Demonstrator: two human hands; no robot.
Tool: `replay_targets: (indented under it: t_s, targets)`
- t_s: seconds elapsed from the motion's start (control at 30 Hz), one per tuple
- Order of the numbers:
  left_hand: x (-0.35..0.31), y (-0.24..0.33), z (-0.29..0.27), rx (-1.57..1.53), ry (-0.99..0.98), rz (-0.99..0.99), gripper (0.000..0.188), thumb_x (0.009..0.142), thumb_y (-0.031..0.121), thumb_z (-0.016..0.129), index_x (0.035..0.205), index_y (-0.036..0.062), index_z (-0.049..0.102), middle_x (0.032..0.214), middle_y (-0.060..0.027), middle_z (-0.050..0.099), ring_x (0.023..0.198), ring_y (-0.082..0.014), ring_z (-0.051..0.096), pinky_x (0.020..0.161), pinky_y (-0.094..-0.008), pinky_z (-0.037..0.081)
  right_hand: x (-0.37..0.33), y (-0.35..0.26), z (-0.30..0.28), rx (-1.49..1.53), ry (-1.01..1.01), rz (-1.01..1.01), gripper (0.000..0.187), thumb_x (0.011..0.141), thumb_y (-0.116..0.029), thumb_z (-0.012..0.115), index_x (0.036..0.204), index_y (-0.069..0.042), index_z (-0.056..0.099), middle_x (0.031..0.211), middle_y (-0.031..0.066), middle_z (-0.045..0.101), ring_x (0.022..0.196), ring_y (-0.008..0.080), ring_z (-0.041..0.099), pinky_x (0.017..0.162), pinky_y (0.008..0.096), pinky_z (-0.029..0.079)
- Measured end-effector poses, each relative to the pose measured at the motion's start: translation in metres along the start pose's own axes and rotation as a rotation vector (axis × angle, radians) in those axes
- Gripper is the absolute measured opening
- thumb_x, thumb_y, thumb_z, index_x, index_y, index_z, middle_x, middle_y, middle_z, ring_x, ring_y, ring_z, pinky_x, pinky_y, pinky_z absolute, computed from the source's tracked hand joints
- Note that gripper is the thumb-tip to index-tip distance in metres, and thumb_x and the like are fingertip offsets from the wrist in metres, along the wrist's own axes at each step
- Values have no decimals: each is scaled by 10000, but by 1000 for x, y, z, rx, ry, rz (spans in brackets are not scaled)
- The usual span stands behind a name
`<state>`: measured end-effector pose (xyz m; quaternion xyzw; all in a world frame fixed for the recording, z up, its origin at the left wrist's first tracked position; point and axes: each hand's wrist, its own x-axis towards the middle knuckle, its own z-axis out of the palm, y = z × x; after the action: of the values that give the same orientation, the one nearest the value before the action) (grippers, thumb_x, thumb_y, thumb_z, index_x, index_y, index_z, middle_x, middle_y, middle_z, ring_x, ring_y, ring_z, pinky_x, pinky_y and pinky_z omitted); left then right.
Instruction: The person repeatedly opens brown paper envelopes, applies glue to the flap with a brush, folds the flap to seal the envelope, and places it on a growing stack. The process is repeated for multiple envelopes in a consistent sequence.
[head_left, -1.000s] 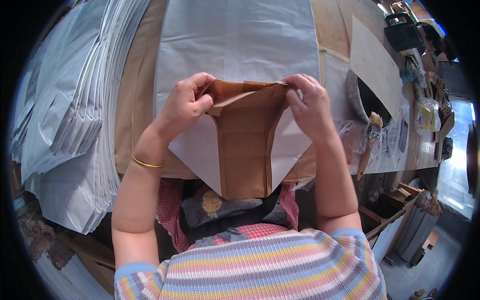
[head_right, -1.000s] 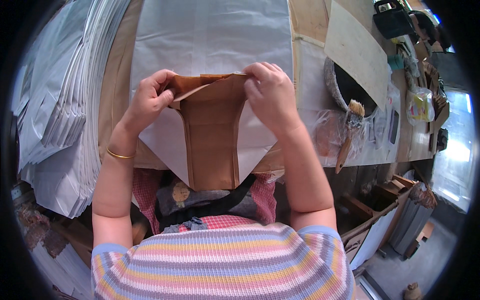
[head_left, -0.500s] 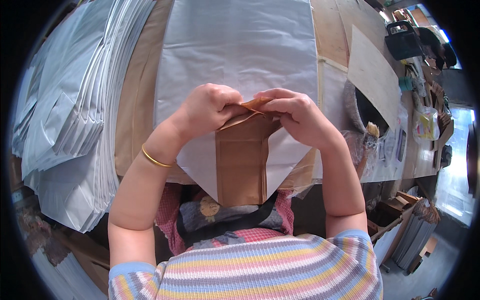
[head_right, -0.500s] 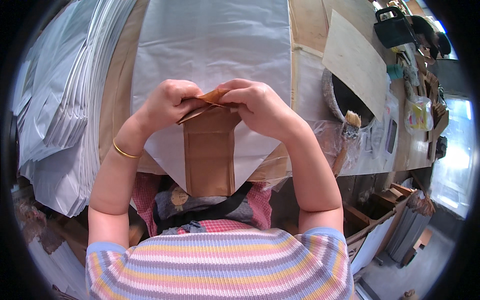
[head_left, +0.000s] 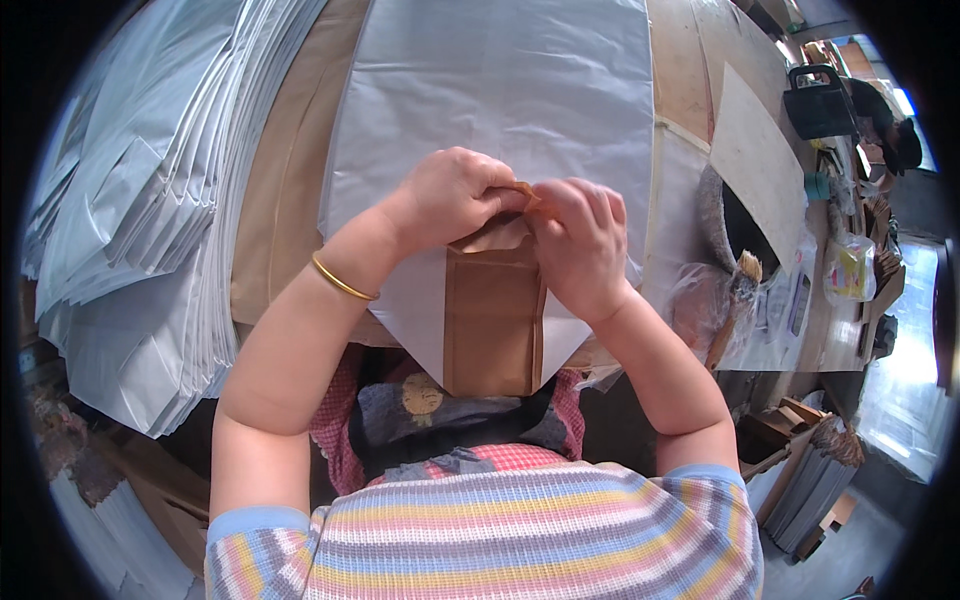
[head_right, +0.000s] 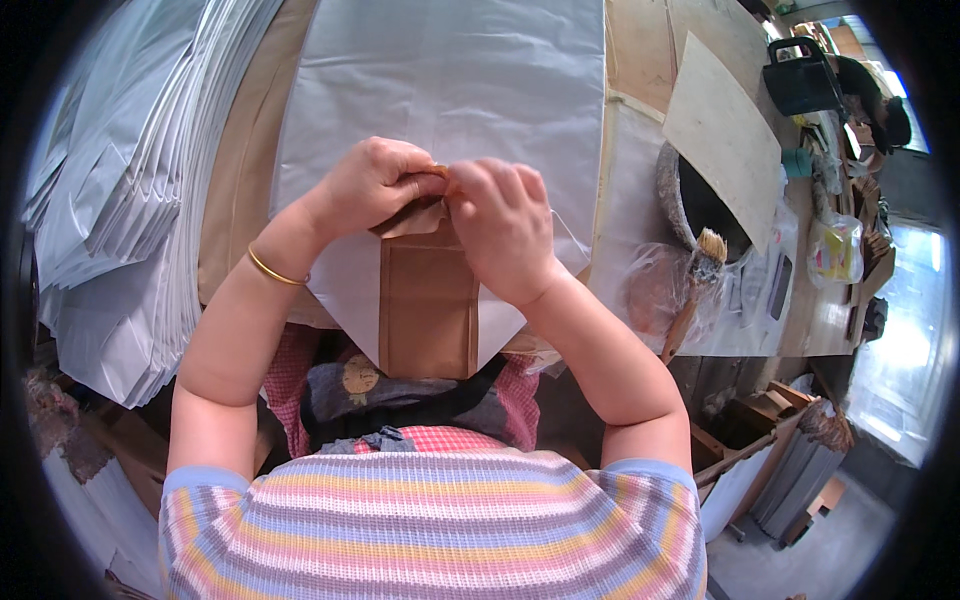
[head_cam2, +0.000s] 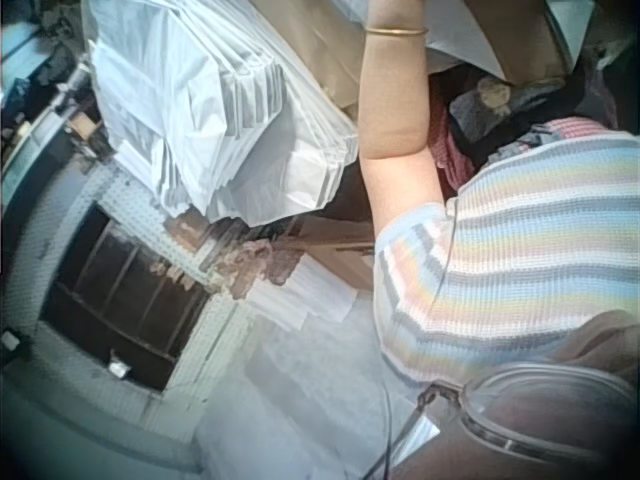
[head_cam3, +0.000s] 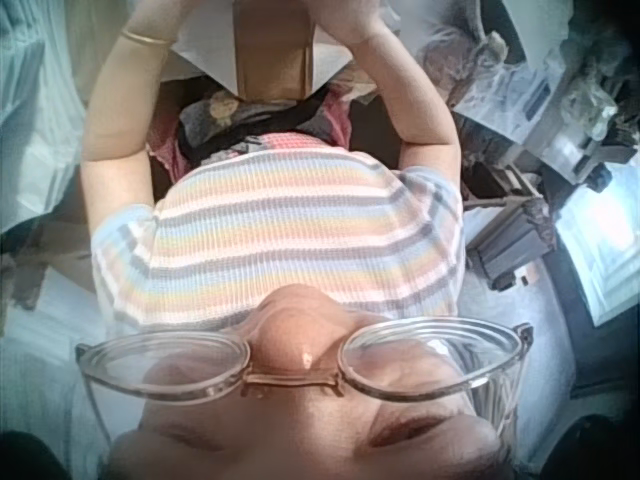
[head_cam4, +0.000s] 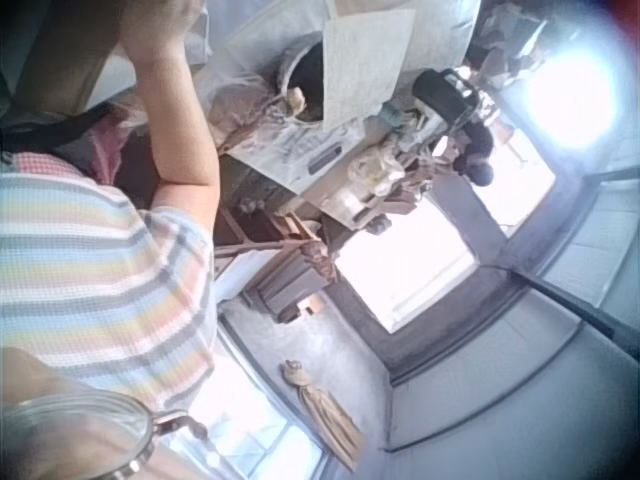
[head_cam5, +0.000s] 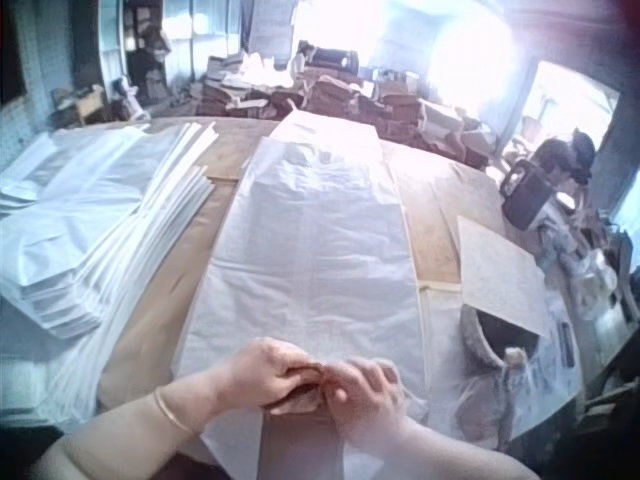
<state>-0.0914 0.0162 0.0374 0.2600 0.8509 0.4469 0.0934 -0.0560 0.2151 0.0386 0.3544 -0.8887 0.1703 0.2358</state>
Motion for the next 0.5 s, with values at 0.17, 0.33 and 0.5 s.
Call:
replay_targets:
  t_s: [0.17,0.33,0.5]
  targets:
    - [3,-1,5,-1,1,100,147,864,111,650,912,-20,695,785,-162,666,705,-290,627,657,-360,501,7,12,3,181,-211,114,143,644,-63,714,773,-80,654,1064,1,581,1003,233,549,844,383,414]
    - [10,-15,5,-42,-34,-10,183,837,135,646,936,-7,702,841,-179,682,745,-306,645,685,-380,510,4,-2,9,98,37,15,108,671,-44,679,767,-77,641,994,-1,596,967,199,565,835,381,428]
    - [14,-19,5,-29,27,-23,185,793,112,665,901,-37,684,812,-206,672,694,-269,644,641,-351,500,-21,-11,7,8,33,-100,69,706,-61,640,771,-86,633,936,1,598,938,176,573,842,370,439]
